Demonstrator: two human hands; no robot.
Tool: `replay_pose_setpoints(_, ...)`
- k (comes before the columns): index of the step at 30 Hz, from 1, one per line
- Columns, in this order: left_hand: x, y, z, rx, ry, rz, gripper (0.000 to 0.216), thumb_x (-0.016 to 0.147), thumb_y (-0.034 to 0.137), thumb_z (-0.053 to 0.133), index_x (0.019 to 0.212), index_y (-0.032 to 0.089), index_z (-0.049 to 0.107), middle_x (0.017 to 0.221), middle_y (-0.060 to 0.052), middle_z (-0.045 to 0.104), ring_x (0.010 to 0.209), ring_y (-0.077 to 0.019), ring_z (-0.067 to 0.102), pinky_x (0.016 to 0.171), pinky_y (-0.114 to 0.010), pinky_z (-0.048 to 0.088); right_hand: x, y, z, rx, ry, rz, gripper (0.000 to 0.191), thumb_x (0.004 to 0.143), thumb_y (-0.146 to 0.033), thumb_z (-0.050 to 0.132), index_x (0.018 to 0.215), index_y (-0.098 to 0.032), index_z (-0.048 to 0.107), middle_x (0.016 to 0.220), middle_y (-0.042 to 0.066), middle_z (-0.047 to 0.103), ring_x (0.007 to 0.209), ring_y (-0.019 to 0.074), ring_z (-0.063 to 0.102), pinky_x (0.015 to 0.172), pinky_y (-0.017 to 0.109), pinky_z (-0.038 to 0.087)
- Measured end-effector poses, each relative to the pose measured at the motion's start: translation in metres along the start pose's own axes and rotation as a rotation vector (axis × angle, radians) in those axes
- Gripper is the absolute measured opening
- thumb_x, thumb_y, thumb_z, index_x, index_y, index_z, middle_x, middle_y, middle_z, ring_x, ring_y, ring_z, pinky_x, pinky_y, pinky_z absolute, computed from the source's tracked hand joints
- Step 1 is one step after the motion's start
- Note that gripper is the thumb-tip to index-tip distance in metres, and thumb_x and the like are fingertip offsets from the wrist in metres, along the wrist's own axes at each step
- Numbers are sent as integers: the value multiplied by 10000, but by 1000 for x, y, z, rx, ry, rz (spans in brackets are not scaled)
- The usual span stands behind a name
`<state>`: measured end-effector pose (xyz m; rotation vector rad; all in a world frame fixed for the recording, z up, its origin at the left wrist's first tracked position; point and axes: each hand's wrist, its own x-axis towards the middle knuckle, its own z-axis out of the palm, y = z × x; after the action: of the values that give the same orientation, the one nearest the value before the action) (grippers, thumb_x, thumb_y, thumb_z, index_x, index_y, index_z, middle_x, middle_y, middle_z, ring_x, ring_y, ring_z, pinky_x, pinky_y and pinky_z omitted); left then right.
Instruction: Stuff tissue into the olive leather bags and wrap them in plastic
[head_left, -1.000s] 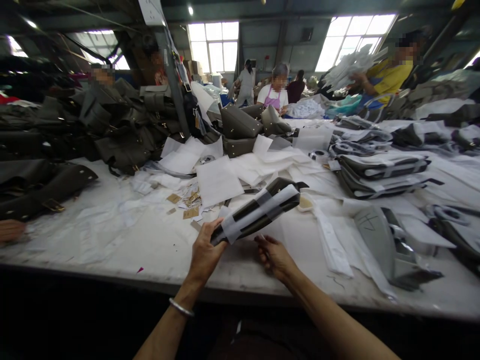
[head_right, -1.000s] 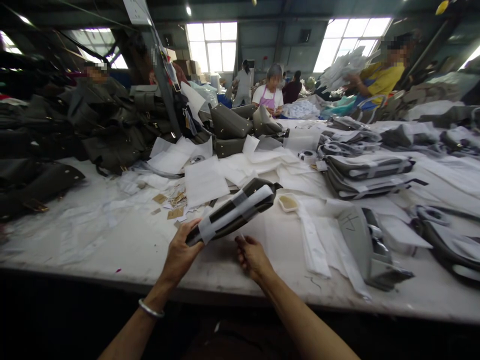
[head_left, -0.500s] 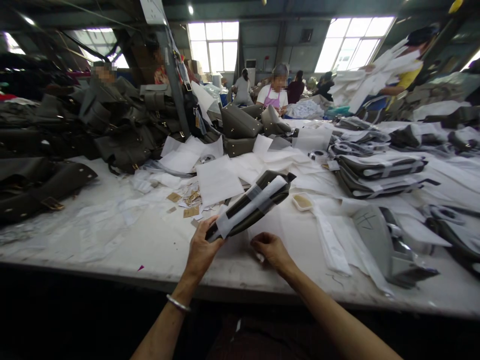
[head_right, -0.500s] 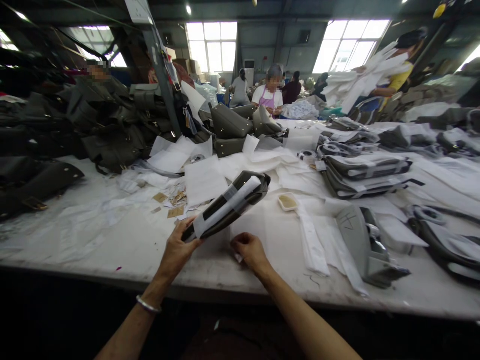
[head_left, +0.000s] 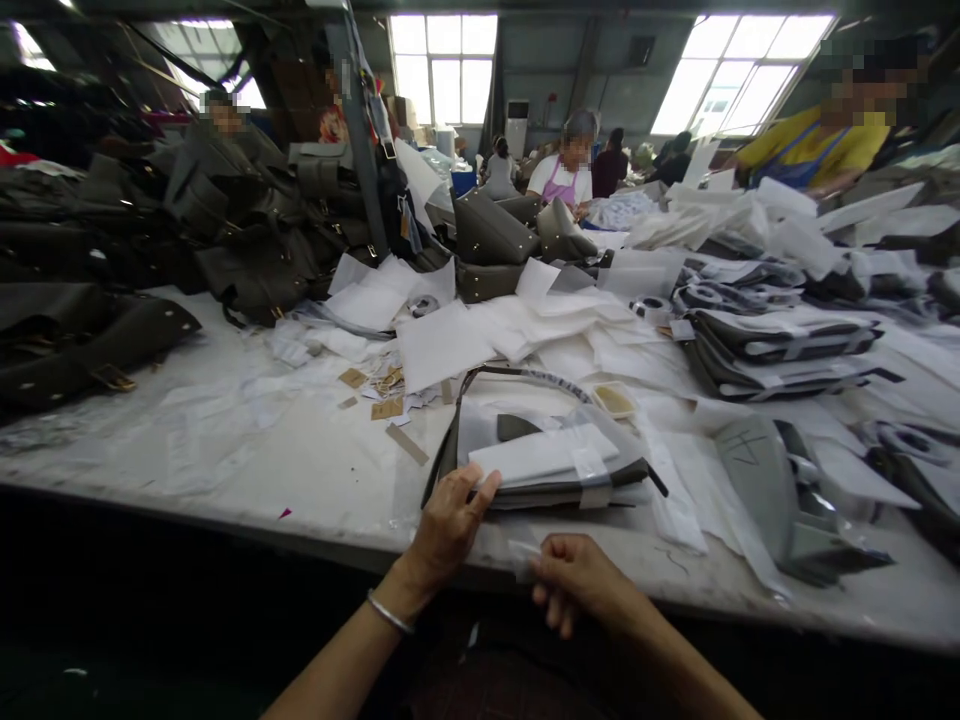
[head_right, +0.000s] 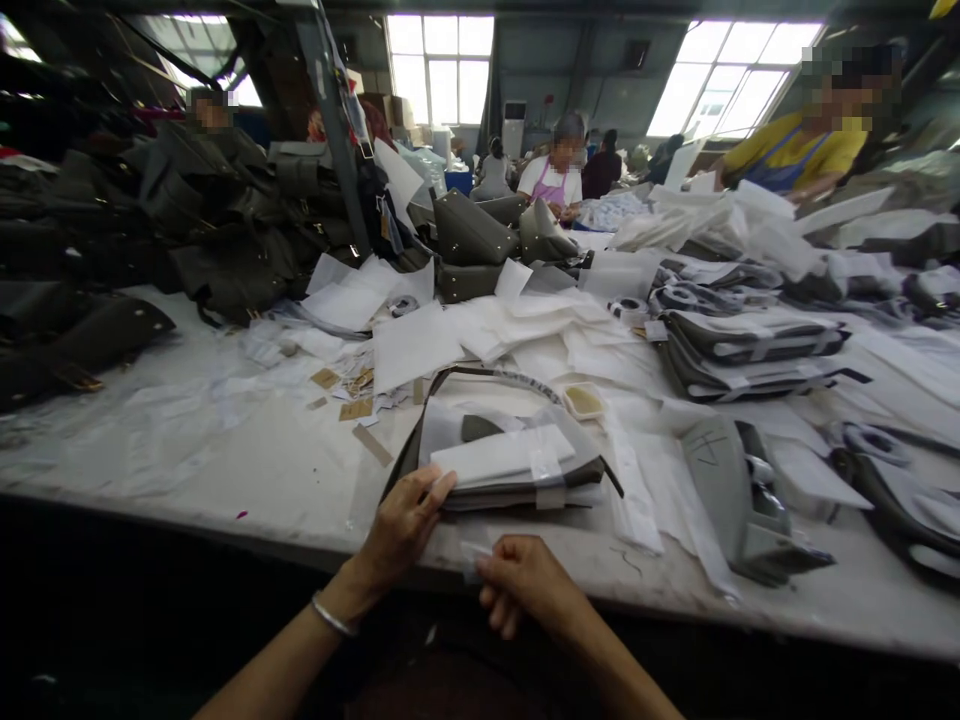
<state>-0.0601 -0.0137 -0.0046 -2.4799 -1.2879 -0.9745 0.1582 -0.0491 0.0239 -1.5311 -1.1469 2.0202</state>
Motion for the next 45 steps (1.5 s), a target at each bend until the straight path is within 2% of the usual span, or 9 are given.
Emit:
replay_pose_setpoints(3, -1, -4, -2, -29, -10, 59, 469, 927, 59, 441, 1379, 179, 476, 1223, -132, 578, 1218, -238, 528, 1012, -408, 510, -30, -25, -10, -324, 58, -155, 400, 767, -585, 635, 734, -189, 592, 610, 13, 658, 408, 120, 544, 363, 215, 383)
replay_pose_setpoints(6, -1, -5, -1, -25, 15, 78, 432, 935, 70, 451, 1351, 175, 506, 1189, -131, 596, 1187, -237, 551, 988, -406, 529, -49, -71, -28, -637, 375, -669, 273, 876, -451, 595, 799, -202, 678, 720, 23, 690, 627, 159, 643, 583, 256, 504)
replay_pose_setpoints(8, -1, -5, 1, -21, 27, 79, 414, 939, 70, 452, 1333, 178, 524, 1170, -125, 604, 1165, -231, 562, 977, -400, 537, -43, -103, -44, -797, 572, -913, 204, 902, -385, 585, 876, -216, 695, 831, 34, 709, 777, 188, 666, 736, 293, 524)
replay_pose_setpoints(10, -1, -5, 2, -23, 40, 78, 405, 945, 71, 446, 1325, 180, 533, 1160, -121, 607, 1150, -224, 568, 973, -394, 541, -22, -131, -60, -986, 670, -993, 167, 903, -304, 579, 988, -210, 687, 959, 58, 710, 911, 217, 661, 846, 334, 512)
replay_pose_setpoints(17, 0, -4, 2, 7, 100, 83, 389, 966, 79, 390, 1302, 174, 562, 1133, -121, 604, 1129, -224, 566, 944, -388, 555, 91, -172, -89, -1516, 416, -456, 541, 783, -18, 575, 1305, -158, 577, 1308, 144, 616, 1214, 266, 566, 1017, 359, 426)
replay_pose_setpoints(24, 2, -2, -4, 11, 80, 65, 383, 977, 99, 382, 1294, 188, 578, 1104, -111, 602, 1070, -203, 579, 932, -374, 553, 140, -175, -105, -1476, 328, -273, 239, 806, -127, 684, 1044, -136, 668, 1091, 93, 690, 1037, 223, 635, 923, 391, 490)
replay_pose_setpoints(32, 4, 1, -4, 23, 106, 58, 343, 994, 152, 382, 1251, 176, 608, 1093, -111, 612, 1072, -214, 580, 934, -384, 554, 135, -175, -118, -1210, 358, -166, 83, 652, -114, 713, 661, -172, 655, 572, -17, 626, 600, 148, 622, 557, 223, 446)
replay_pose_setpoints(41, 8, 0, -9, 57, 88, 105, 350, 993, 135, 358, 1235, 155, 610, 1105, -124, 630, 1170, -234, 575, 971, -393, 547, 87, -212, -92, -803, 307, -362, 58, 757, -222, 596, 771, -175, 566, 668, 17, 679, 606, 137, 656, 563, 213, 504)
replay_pose_setpoints(45, 6, 0, -7, 38, 73, 86, 356, 989, 118, 358, 1252, 160, 595, 1120, -133, 632, 1121, -224, 609, 924, -371, 569, 49, -191, -54, -813, 265, -420, 70, 748, -251, 620, 752, -186, 593, 623, 1, 679, 549, 128, 633, 512, 194, 459)
